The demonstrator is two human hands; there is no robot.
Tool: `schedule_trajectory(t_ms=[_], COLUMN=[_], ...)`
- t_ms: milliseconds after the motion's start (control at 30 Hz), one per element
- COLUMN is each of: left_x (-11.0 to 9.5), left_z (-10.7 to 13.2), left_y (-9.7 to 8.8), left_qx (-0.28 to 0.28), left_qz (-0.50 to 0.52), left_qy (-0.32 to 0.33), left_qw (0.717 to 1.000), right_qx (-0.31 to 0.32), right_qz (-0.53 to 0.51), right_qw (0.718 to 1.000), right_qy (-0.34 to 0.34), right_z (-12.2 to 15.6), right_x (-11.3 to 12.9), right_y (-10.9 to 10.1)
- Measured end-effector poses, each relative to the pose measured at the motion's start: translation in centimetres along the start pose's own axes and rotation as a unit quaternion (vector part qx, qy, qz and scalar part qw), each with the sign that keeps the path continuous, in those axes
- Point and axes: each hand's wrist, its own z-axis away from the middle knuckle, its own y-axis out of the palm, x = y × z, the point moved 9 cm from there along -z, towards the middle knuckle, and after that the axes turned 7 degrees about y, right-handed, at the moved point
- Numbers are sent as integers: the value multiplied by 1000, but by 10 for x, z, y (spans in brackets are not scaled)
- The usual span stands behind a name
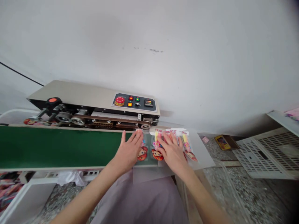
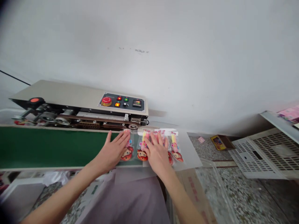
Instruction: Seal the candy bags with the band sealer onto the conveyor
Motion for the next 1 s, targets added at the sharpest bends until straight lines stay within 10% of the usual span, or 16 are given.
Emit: schedule_trajectory(t_ms=[167,333,1000], left_x=[-23,-65,-64], left_z=[-16,-33,-28], left_y=[-14,17,25], left_qx=[11,37,21], left_qz=[54,86,88], left_qy=[-8,46,43], left_qw=[998,994,995], right_qx=[5,50,75], right_qz=[-53,-122,-162], right_qw=[999,991,984], right_qy=[4,-3,-18], right_z=[-27,-67,-82], right_x=[2,9,4], right_y=[-19,-8,-4])
